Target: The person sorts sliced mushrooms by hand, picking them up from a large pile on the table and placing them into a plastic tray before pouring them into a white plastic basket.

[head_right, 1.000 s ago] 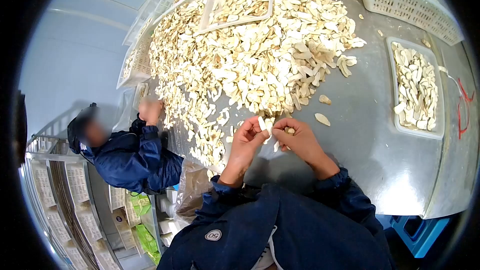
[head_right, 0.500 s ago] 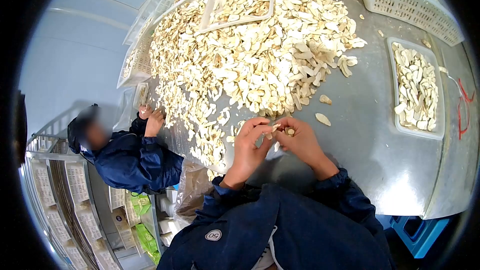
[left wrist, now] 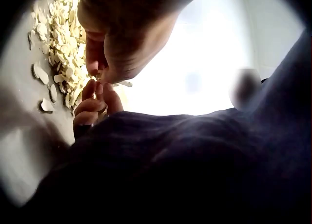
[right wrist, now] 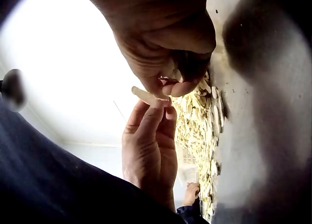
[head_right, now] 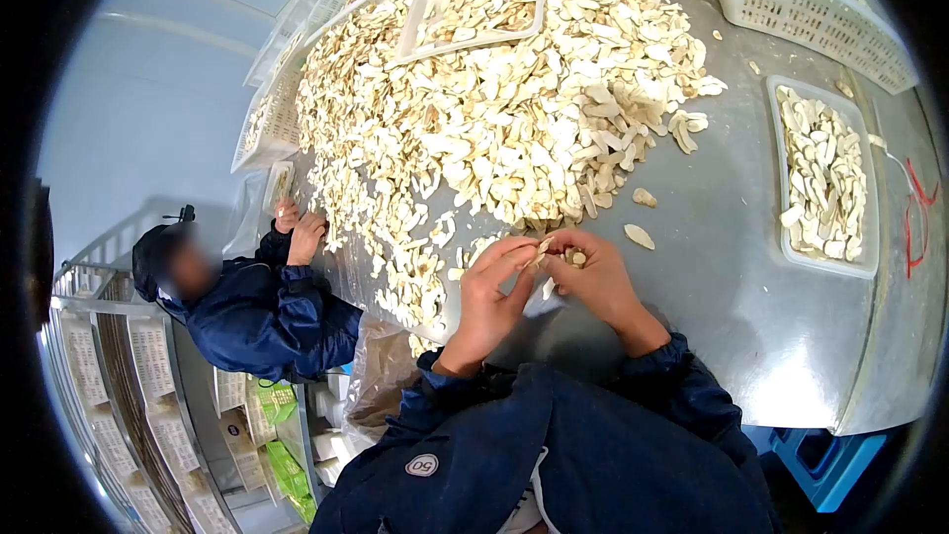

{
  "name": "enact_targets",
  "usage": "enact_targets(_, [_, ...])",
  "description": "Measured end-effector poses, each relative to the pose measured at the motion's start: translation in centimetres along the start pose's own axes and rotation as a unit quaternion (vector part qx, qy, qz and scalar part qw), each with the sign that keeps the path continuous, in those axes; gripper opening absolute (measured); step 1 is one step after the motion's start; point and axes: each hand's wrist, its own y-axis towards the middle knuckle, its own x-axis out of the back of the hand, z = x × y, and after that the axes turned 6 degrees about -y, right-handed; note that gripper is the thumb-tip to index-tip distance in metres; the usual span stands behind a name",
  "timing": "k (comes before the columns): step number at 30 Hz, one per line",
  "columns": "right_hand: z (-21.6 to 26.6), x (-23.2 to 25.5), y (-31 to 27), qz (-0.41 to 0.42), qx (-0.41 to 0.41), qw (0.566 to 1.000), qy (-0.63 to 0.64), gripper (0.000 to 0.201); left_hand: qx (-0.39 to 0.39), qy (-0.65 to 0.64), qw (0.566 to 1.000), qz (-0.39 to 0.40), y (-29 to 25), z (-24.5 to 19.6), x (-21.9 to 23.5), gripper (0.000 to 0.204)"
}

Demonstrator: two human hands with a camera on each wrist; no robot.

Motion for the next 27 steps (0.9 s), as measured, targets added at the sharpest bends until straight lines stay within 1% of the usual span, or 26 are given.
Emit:
enact_targets(3, [-0.5, 0.0, 0.2, 0.015, 0.008, 1.000, -0.002, 0.021, 0.000, 0.012, 1.000, 0.006, 0.2, -0.5, 0.3, 0.031])
enact_targets(6, [-0.6, 0.0, 0.1, 0.007, -0.002, 1.000, 0.021, 0.023, -0.017, 0.008, 1.000, 0.020, 0.7, -1.5, 0.4, 0.031])
enact_targets(9, [-0.8, 0.2, 0.2, 0.015, -0.009, 1.000, 0.021, 0.024, -0.024, -0.007, 0.999, 0.023, 0.6, -1.5, 0.4, 0.031])
enact_targets(12, [-1.2, 0.2, 0.4, 0.034, 0.001, 0.998, 0.045, 0.023, -0.011, -0.018, 1.000, 0.014, 0.5, -1.3, 0.6, 0.032])
enact_targets(15, [-0.3, 0.0, 0.2, 0.035, -0.009, 0.999, 0.018, 0.022, -0.040, 0.023, 0.999, 0.015, 0.6, -1.1, 0.7, 0.034])
enact_targets(18, [-0.5, 0.0, 0.2, 0.054, -0.004, 0.998, 0.043, 0.020, 0.009, -0.005, 1.000, -0.004, 0.4, -1.5, 0.5, 0.039])
enact_targets(21, [-0.2, 0.0, 0.1, 0.060, -0.017, 0.998, 0.017, 0.019, -0.012, 0.024, 1.000, 0.001, 0.3, -1.2, 0.6, 0.045])
enact_targets(24, [-0.5, -0.2, 0.2, 0.018, -0.008, 1.000, 0.012, 0.018, 0.000, 0.040, 0.999, 0.017, -0.3, -0.6, 1.0, 0.045])
enact_targets(27, [-1.6, 0.8, 1.2, -0.128, 0.031, 0.991, 0.007, 0.017, 0.060, 0.083, 0.992, 0.071, -1.9, 1.0, 2.2, 0.040])
